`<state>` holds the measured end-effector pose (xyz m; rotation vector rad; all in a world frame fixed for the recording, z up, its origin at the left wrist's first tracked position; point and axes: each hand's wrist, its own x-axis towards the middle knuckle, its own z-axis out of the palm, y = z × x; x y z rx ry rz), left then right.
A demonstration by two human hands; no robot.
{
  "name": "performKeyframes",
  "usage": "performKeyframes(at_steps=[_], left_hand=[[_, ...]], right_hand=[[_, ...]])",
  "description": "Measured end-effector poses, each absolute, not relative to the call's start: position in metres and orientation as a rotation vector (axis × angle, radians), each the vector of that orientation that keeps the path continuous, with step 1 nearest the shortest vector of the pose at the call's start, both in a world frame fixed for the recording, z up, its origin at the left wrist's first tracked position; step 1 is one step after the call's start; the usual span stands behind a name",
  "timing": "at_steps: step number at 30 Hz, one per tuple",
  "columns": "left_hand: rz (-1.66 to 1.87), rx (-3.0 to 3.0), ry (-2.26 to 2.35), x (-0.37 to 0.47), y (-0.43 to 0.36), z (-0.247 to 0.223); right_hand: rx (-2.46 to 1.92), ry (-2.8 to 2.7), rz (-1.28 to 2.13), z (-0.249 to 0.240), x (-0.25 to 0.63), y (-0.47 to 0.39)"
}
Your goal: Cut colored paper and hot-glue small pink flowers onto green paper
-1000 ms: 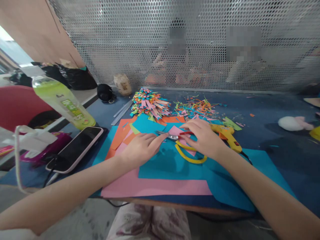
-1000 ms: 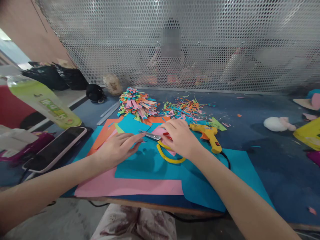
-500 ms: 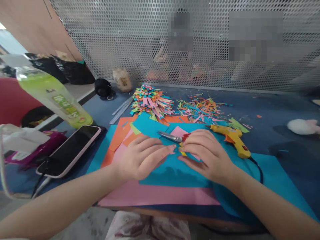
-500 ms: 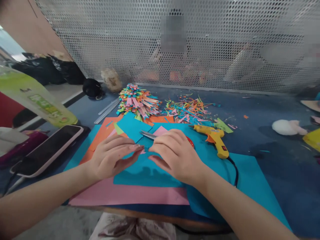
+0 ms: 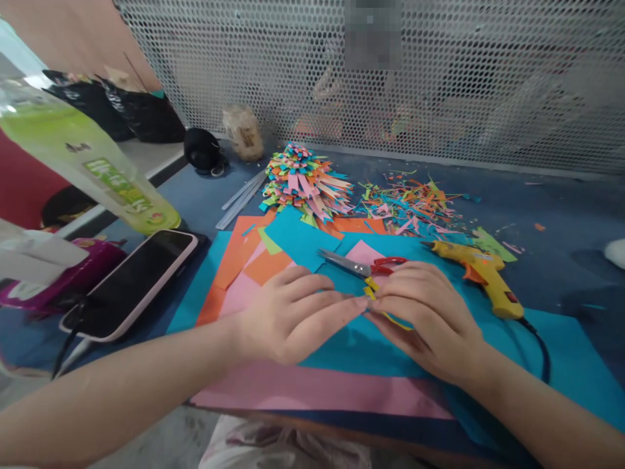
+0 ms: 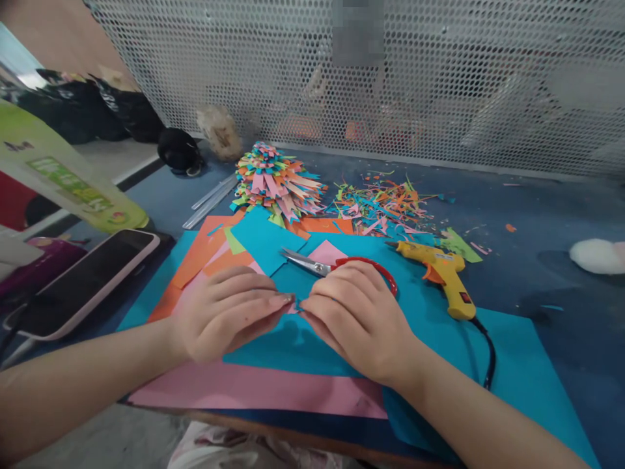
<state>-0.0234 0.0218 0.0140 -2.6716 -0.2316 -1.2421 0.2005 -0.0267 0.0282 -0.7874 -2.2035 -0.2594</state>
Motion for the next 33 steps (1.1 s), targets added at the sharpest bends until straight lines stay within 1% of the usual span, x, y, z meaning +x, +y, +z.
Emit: performKeyframes(at_steps=[17,26,33], left_hand=[[-1.323,-2.66,-0.219,-0.0211,0.0196,0.0107],[-1.295,-2.644,-0.232,-0.0208,0.0188,0.0123],[-1.301,-2.614,-0.219,-0.0195,0.0189,0.015]], right_hand=[[-0.811,-2.245,-0.329,0.0291,0.1995,-0.0268],[-0.795,-2.275,-0.377,0.0279,0.2004,-0.0279],[-0.795,-2.268,-0.348,0.0284,0.1987,-0.028]])
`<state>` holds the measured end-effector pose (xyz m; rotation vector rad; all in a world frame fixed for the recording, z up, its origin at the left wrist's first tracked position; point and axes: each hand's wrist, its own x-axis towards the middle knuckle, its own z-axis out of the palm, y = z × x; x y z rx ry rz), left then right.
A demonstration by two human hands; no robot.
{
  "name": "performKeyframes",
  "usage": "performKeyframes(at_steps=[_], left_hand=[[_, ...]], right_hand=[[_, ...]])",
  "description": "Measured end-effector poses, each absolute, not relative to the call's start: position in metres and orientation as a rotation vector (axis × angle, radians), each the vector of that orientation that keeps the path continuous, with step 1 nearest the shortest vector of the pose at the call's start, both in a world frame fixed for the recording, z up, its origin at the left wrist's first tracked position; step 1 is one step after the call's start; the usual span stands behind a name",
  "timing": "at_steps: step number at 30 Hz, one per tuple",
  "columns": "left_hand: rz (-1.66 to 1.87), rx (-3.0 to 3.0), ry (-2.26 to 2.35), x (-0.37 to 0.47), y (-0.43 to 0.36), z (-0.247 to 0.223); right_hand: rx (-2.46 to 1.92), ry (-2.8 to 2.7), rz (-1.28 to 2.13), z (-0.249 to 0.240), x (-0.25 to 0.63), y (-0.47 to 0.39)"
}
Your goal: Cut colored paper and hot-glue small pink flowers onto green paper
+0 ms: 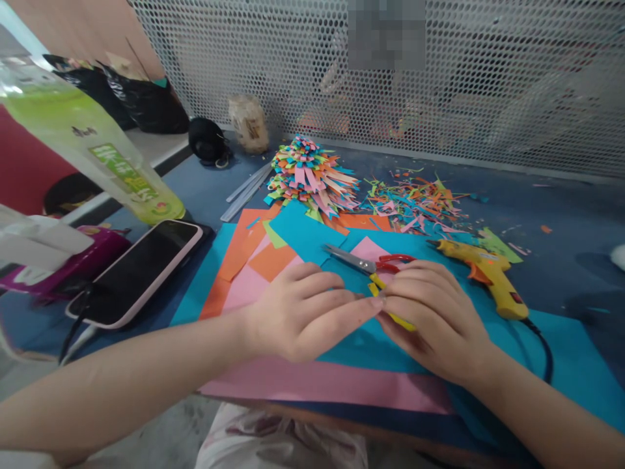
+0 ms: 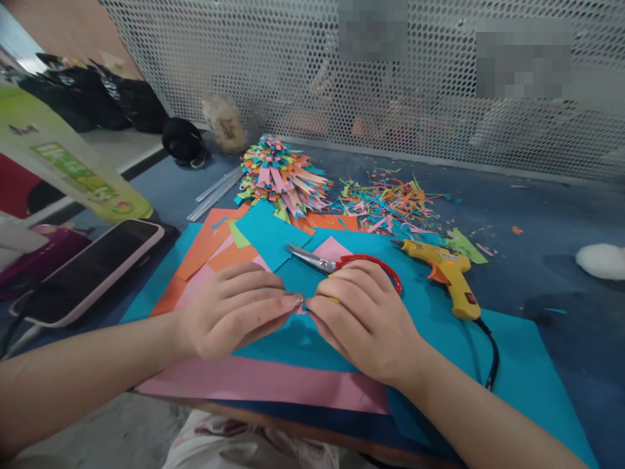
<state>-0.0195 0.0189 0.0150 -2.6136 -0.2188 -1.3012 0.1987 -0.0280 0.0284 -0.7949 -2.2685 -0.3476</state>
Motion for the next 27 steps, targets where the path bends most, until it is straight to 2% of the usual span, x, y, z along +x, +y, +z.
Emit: performKeyframes(at_steps=[27], left_hand=[[-1.355,-2.582,-0.165,-0.0165,0.0197,0.0156]], right_hand=[[-0.799,-2.287,-0.363,0.0276,0.1977,-0.0292]])
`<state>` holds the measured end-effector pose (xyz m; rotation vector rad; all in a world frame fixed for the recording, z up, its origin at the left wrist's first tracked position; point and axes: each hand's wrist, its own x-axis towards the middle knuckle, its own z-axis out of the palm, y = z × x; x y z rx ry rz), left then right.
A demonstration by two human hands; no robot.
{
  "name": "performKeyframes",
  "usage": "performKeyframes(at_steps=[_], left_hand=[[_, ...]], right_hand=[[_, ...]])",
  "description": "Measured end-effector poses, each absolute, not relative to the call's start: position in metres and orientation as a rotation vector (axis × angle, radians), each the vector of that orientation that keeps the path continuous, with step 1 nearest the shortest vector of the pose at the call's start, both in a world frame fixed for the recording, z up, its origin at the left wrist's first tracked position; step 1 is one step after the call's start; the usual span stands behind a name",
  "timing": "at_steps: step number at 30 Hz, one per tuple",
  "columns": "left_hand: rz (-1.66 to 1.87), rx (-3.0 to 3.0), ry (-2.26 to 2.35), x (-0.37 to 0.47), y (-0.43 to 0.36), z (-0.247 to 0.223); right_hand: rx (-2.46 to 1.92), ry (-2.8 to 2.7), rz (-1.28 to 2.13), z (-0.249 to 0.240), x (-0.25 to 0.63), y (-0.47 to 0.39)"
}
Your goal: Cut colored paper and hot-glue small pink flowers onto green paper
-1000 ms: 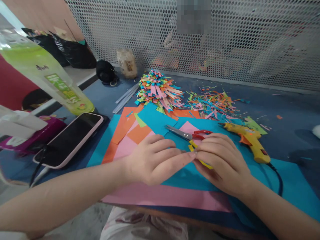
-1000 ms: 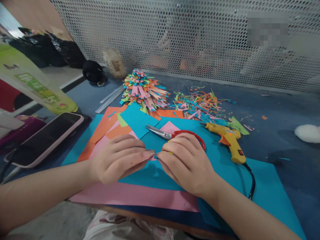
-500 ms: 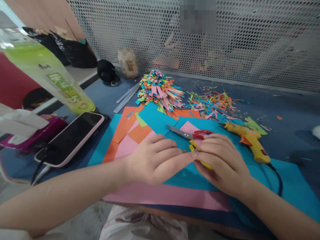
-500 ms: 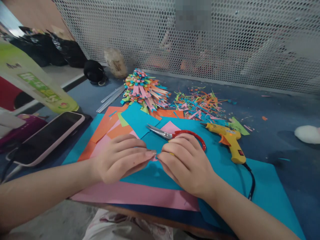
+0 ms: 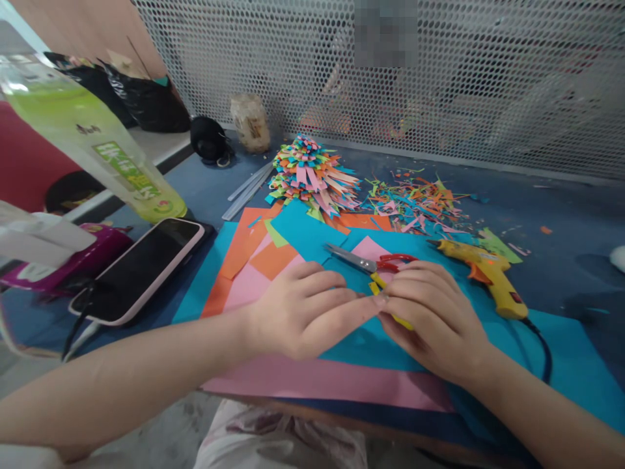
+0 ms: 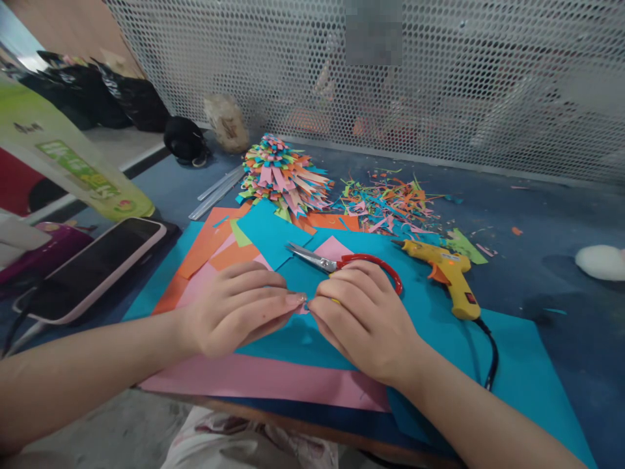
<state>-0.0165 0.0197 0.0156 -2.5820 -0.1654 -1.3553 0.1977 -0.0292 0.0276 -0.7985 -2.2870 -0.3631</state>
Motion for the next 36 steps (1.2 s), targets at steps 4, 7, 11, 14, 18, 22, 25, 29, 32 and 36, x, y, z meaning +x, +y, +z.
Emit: performKeyframes(at_steps=[4,7,11,14,18,22,25,29,32,36], left_hand=[[-1.353,-2.579,-0.189,-0.017,0.02,0.015],[-1.348,-2.642,-0.232,-0.017,0.018,0.013],[-1.486,-2.955,-0.567,-0.015,0.013,0.008],[-1.603,-3.244,-1.043,-0.013,0.009,0.005],[-1.719,-3.447,-1.556,-0.01,0.009,0.008],[-1.874,-3.52,-1.767,-0.008,0.01,0.01],[-1.883,-3.504,-1.88,-0.008,0.011,0.01],[-1.919,-3.521,-1.698,-0.008,0.013,0.003],[-1.955,-3.527,-1.45,-0.008,0.014,-0.003],[-1.865,-3.51,-1.447,-0.008,0.014,-0.004]], right_hand=[[-0.79,-2.297,-0.378,0.027,0.198,-0.029],[-0.791,-2.278,-0.363,0.026,0.198,-0.03],[-0.821,-2.238,-0.307,0.024,0.199,-0.029],[-0.94,-2.181,-0.283,0.021,0.199,-0.027],[-1.082,-2.138,-0.123,0.017,0.2,-0.025],[-1.156,-2.09,0.189,0.018,0.199,-0.023],[-1.159,-2.06,0.281,0.02,0.197,-0.022],[-1.141,-2.048,0.273,0.021,0.196,-0.021],[-1.134,-2.047,0.272,0.022,0.196,-0.02],[-1.137,-2.044,0.288,0.022,0.196,-0.02]])
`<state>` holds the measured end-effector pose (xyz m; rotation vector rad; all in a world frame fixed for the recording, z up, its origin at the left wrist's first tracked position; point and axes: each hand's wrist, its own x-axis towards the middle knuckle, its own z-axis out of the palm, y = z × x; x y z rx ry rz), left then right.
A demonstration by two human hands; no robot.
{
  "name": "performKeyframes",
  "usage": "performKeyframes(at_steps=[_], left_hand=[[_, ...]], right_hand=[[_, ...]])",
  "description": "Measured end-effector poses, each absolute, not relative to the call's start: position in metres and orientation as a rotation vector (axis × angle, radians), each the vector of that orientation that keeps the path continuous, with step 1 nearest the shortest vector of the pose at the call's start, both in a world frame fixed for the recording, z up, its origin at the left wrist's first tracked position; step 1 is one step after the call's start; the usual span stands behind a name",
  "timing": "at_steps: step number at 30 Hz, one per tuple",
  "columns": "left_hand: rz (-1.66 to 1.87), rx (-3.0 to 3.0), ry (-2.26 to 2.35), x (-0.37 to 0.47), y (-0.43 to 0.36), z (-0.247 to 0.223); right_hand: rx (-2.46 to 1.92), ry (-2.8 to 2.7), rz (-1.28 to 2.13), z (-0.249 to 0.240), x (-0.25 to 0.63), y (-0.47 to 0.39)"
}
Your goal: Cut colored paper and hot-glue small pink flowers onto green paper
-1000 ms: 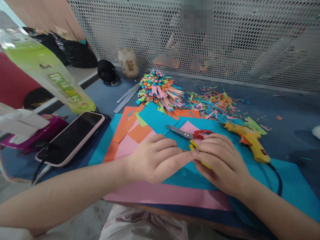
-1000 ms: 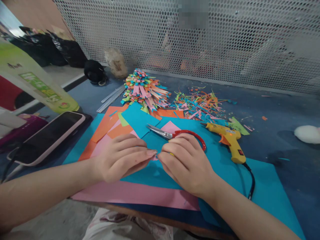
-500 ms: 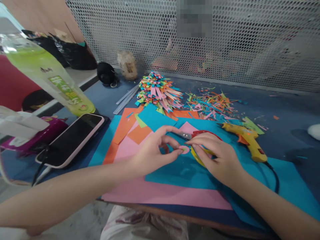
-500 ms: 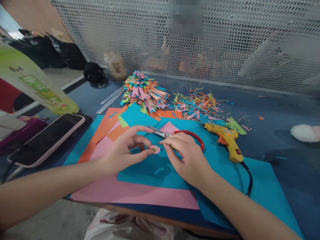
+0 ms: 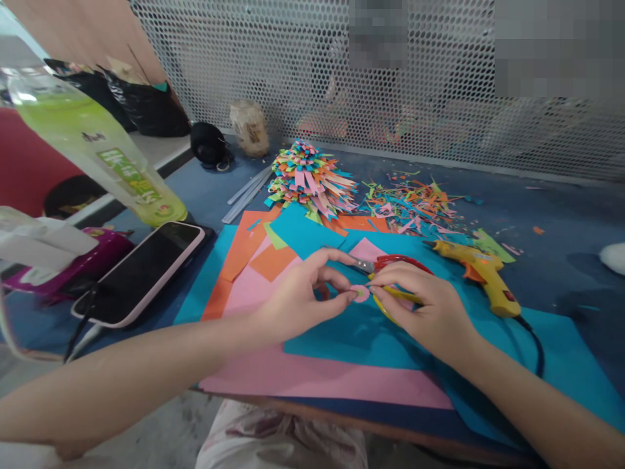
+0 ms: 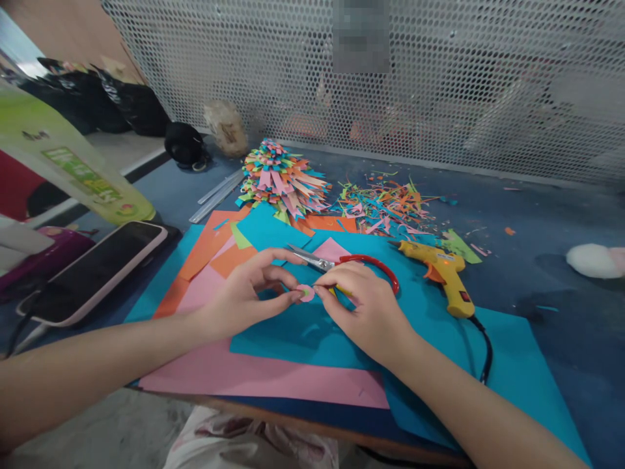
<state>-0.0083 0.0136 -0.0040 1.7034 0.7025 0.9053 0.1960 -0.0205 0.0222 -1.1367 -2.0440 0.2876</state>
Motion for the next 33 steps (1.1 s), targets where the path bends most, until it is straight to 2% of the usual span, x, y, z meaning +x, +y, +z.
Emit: performKeyframes(at_steps=[5,8,11,14,18,25,33], left_hand=[[1.058,1.99,0.739,-0.009,0.015,0.003],[1.274,2.31,0.767,-0.013,0.019,0.008],[1.393,2.685,0.615,-0.02,0.023,0.011],[1.466,2.921,0.384,-0.025,0.026,0.013],[1.534,2.975,0.206,-0.025,0.026,0.016],[1.541,3.044,0.108,-0.024,0.023,0.019],[1.494,3.069,0.11,-0.025,0.023,0.021]], right_hand=[[-1.246,-1.937,0.357,0.021,0.197,-0.021],[-1.312,-1.892,0.548,0.023,0.197,-0.021],[-1.259,-1.95,0.804,0.03,0.196,-0.022],[-1.208,-1.975,0.874,0.039,0.193,-0.026],[-1.217,-1.944,0.883,0.042,0.191,-0.03],[-1.133,-1.707,1.318,0.033,0.188,-0.031],[-1.193,-1.675,1.336,0.023,0.19,-0.03]])
